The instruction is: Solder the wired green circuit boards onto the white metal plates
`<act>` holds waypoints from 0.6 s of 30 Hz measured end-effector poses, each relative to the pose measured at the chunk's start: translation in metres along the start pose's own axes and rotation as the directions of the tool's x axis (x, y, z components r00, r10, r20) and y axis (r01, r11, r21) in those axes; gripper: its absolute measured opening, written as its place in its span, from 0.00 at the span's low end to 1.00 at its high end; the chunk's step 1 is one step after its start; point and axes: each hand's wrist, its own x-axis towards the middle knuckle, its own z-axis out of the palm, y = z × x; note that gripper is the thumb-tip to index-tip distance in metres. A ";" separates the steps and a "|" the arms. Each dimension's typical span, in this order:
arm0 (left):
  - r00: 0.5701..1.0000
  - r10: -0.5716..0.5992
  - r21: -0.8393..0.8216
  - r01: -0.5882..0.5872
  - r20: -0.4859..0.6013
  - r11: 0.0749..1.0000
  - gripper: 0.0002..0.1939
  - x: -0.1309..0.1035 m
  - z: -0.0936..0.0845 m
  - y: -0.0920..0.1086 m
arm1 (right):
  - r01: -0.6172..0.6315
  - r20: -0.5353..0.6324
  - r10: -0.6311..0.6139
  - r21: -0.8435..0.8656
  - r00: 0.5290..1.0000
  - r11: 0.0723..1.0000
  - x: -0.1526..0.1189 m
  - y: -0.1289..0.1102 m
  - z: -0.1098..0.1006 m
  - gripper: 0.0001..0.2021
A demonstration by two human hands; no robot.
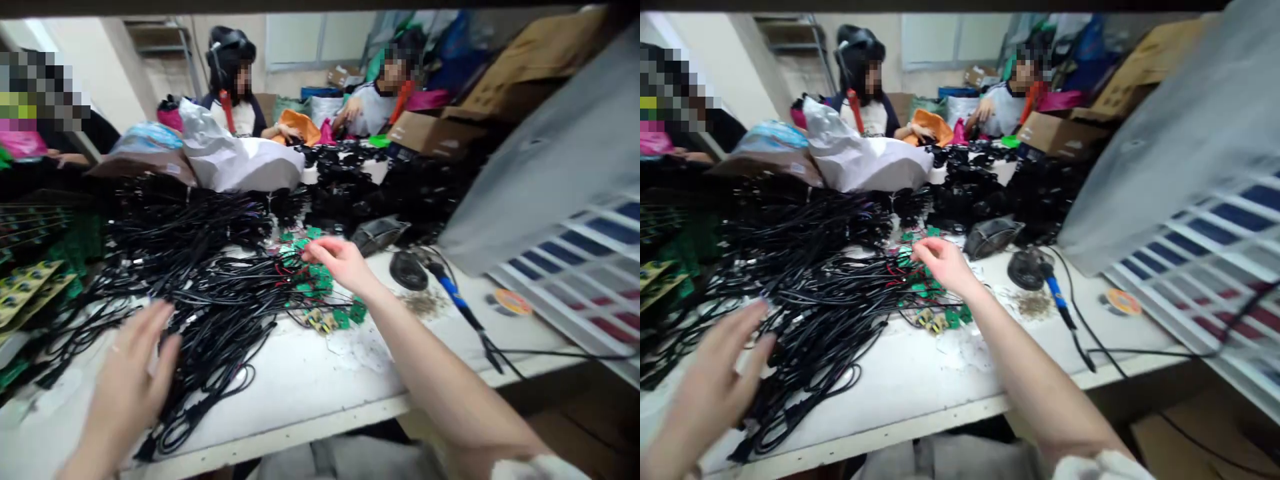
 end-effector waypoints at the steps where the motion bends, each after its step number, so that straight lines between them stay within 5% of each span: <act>1: 0.995 0.099 -0.033 -0.099 -0.012 0.995 0.31 -0.004 0.006 0.030 | -0.012 -0.103 0.007 -0.047 0.995 0.999 -0.021 0.008 -0.008 0.17; 3: 0.951 0.306 -0.015 -0.306 -0.035 0.952 0.29 -0.016 0.020 0.073 | 0.007 -0.166 -0.055 -0.278 0.985 0.961 -0.058 0.020 -0.014 0.16; 5: 0.908 0.418 0.010 -0.418 0.017 0.908 0.27 -0.028 0.035 0.082 | 0.107 -0.052 -0.153 -0.498 0.987 0.860 -0.085 0.029 -0.011 0.16; 8: 0.894 0.422 0.043 -0.432 0.153 0.901 0.27 -0.032 0.049 0.049 | 0.200 0.125 -0.158 -0.676 0.980 0.709 -0.105 0.037 0.002 0.14; 11: 0.870 0.413 0.063 -0.444 0.269 0.894 0.26 -0.022 0.045 0.010 | 0.303 0.171 -0.258 -0.680 0.951 0.667 -0.116 0.040 0.013 0.14; 15: 0.825 0.462 0.064 -0.506 0.325 0.860 0.20 -0.006 0.037 -0.009 | 0.422 0.007 -0.544 -0.638 0.839 0.644 -0.126 0.055 0.008 0.14; 18: 0.805 0.497 0.090 -0.549 0.323 0.831 0.19 0.003 0.039 -0.017 | 0.373 -0.091 -0.573 -0.675 0.814 0.637 -0.127 0.077 0.001 0.19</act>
